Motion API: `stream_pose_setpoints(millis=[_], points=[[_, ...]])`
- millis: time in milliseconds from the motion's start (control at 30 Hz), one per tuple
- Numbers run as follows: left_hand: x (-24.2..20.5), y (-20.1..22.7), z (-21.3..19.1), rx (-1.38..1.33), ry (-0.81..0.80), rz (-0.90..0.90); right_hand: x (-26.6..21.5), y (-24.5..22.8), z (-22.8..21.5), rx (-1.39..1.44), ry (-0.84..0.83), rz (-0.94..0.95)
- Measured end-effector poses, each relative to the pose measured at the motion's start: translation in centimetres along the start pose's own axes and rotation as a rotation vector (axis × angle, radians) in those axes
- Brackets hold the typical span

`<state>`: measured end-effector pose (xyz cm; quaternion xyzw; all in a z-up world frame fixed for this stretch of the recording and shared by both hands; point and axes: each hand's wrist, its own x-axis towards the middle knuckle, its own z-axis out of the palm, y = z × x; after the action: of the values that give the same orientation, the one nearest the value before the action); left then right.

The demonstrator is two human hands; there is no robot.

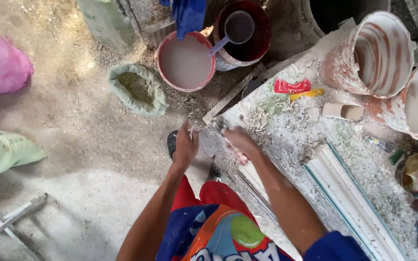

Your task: The person uses a small brush to scrub and wipe dust and debris from several long white decorative moldings laid on a workbench. The person repeatedly brushes along the grooves and edges, occasionally using a hand to wipe away loosened material.

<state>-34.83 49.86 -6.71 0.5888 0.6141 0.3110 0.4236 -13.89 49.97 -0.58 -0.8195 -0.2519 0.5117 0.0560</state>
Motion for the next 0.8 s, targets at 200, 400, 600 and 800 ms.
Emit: stream_pose_setpoints(millis=[200, 400, 600, 800], points=[[3.6, -5.8, 4.5, -0.153, -0.290, -0.370, -1.1, 2.2, -3.5, -0.310, 0.097, 0.050], [1.8, -0.9, 1.4, -0.502, -0.303, -0.549, -0.4, 0.1, 1.3, -1.055, 0.732, -1.034], [1.5, -2.8, 2.5, -0.596, -0.348, -0.638, 4.8, 10.6, 0.0, -1.611, 0.990, -1.411], [2.7, -2.2, 2.2, -0.659, -0.299, -0.931, 0.5, -3.3, 2.0, 0.386, 0.216, -0.017]])
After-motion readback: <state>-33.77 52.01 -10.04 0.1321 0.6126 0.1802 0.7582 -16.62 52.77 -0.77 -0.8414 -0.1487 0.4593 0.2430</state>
